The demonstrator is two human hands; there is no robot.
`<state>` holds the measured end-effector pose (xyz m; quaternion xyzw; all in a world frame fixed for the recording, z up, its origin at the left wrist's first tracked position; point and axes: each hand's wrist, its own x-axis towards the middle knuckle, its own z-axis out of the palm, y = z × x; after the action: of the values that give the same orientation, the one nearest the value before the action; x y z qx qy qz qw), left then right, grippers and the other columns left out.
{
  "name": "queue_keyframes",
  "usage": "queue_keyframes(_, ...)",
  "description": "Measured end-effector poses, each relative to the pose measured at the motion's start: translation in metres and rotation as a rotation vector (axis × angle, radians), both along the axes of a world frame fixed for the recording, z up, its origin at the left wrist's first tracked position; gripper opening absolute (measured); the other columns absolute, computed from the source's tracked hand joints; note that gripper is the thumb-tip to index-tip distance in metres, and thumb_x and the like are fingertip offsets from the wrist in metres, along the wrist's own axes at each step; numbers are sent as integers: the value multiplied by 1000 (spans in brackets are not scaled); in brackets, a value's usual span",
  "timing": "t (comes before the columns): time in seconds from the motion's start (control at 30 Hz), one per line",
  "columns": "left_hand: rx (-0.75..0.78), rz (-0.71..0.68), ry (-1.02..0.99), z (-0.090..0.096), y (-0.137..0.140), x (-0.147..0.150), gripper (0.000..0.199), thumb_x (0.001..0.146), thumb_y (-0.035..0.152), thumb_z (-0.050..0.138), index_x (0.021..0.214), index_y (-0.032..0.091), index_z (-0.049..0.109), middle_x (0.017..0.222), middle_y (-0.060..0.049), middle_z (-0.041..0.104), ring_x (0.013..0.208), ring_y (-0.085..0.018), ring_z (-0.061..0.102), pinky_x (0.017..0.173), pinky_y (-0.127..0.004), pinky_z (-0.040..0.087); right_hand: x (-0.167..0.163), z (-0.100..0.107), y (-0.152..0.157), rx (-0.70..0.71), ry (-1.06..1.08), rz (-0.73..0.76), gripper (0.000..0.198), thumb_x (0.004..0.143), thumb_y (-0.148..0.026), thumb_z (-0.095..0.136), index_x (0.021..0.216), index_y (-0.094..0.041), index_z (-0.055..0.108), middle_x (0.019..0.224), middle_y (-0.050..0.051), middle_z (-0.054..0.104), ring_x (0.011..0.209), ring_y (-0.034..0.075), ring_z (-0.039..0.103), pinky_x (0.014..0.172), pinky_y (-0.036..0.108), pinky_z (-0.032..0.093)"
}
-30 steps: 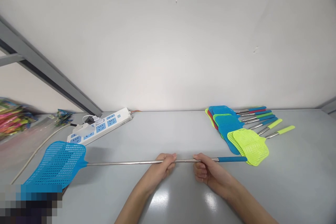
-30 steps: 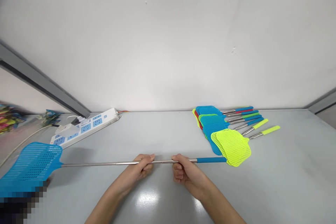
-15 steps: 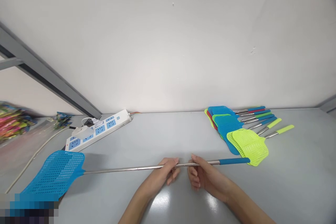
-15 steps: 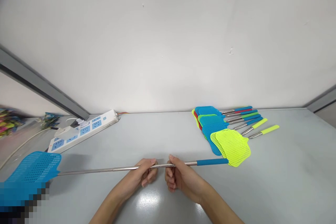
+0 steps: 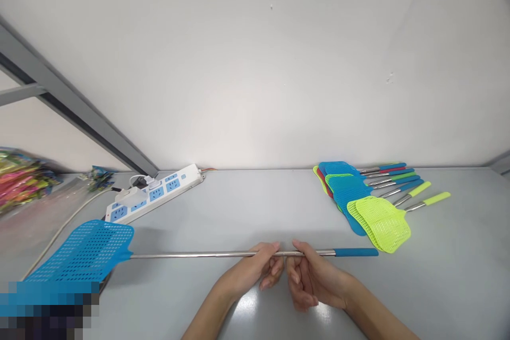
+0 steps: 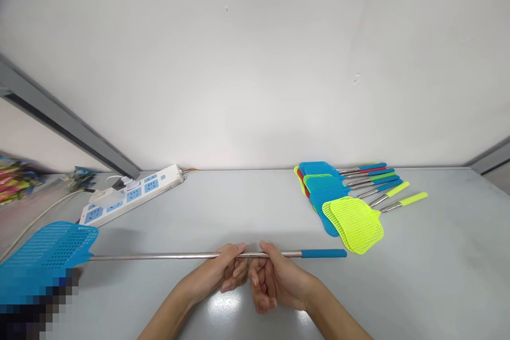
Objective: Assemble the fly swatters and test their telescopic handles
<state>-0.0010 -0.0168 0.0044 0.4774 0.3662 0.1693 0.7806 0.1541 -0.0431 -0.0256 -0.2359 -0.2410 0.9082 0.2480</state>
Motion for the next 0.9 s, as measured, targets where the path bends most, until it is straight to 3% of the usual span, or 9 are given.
queue_keyframes(0.5, -75, -31, -53, 1, -2, 7, 39, 80, 41, 29, 49, 17, 32, 33, 8, 25, 35, -6, 20, 42, -23, 16, 0, -4, -1, -24, -46, 56, 63, 76, -57, 14, 45, -14, 47, 24, -3, 34, 21, 6, 26, 39, 23, 29)
queue_keyframes(0.9, -36, -33, 14, 0, -6, 12, 38, 79, 44, 30, 52, 18, 30, 37, 8, 25, 39, -6, 19, 44, -23, 17, -2, -4, -1, -54, -36, 80, 67, 76, -55, 12, 36, -14, 47, 19, -3, 26, 19, 6, 18, 37, 23, 26)
